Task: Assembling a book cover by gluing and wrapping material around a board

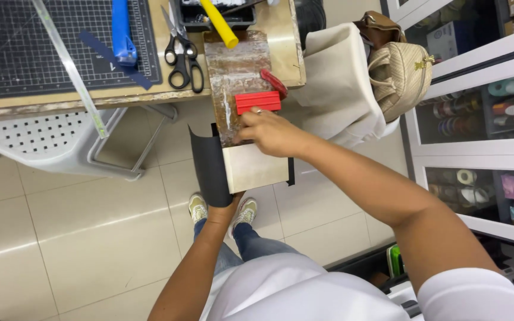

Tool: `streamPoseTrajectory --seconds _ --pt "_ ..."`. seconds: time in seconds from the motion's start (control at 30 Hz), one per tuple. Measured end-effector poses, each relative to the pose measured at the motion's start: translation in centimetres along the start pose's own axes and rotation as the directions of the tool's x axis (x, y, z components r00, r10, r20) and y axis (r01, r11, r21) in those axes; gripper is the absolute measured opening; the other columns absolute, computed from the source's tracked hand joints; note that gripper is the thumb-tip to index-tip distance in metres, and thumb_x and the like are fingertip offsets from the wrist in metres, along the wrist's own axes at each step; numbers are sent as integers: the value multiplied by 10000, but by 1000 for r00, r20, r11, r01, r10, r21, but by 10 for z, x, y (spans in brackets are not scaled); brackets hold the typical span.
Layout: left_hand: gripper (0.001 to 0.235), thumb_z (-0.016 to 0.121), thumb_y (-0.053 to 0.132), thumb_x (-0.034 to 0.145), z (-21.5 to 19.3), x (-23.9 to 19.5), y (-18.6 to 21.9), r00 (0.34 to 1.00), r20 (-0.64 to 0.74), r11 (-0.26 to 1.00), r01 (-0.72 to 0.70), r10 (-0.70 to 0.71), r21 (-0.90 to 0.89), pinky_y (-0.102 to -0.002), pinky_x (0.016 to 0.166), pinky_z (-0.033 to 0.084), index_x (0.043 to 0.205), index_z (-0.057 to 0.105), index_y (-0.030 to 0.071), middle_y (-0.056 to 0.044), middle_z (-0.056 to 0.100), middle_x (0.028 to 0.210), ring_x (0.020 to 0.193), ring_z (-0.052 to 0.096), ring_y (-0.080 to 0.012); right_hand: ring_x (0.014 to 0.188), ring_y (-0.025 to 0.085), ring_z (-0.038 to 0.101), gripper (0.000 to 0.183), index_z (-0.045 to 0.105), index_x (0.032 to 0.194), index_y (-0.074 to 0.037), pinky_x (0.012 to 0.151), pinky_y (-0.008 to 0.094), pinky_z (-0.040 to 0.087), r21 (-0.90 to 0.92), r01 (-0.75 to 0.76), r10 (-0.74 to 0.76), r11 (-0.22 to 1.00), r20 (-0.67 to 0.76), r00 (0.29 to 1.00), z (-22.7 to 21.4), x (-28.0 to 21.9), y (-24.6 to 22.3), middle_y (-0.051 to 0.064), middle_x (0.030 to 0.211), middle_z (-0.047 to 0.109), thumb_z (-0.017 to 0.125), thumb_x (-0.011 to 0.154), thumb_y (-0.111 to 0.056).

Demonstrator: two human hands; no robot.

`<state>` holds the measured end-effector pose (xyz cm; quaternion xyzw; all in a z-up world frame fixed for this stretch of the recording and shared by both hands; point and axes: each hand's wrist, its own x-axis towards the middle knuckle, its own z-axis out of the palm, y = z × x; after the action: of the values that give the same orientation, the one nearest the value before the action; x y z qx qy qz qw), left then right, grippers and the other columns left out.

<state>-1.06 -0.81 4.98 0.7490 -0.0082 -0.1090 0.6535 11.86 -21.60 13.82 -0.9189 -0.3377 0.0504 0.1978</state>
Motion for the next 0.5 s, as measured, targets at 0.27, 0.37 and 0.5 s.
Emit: streamPoseTrajectory --seconds 0.27,0.37,0.5 --pt "741 914 234 752 -12 -7 -20 999 25 998 -39 38 53 -417 1137 454 1393 584 64 -130 645 1373 1311 586 -245 1086 303 571 370 787 1080 -241 982 441 449 36 -81 60 996 402 914 -6 14 28 27 1128 638 529 917 -31" --pt "743 911 228 759 -51 -19 -52 999 23 996 -51 50 71 -421 1145 444 1402 576 62 -133 638 1381 1319 577 -247 1073 311 581 351 790 1060 -242 979 445 452 -49 -43 60 998 437 897 -17 1 36 38 1094 635 556 896 -39" --pt "747 906 219 768 -71 -34 -74 997 19 992 -83 81 91 -426 1157 430 1413 564 61 -137 629 1391 1331 566 -249 1105 307 551 385 796 1042 -324 966 431 454 -166 -60 130 984 457 880 -24 -18 52 15 1120 619 585 871 -51"
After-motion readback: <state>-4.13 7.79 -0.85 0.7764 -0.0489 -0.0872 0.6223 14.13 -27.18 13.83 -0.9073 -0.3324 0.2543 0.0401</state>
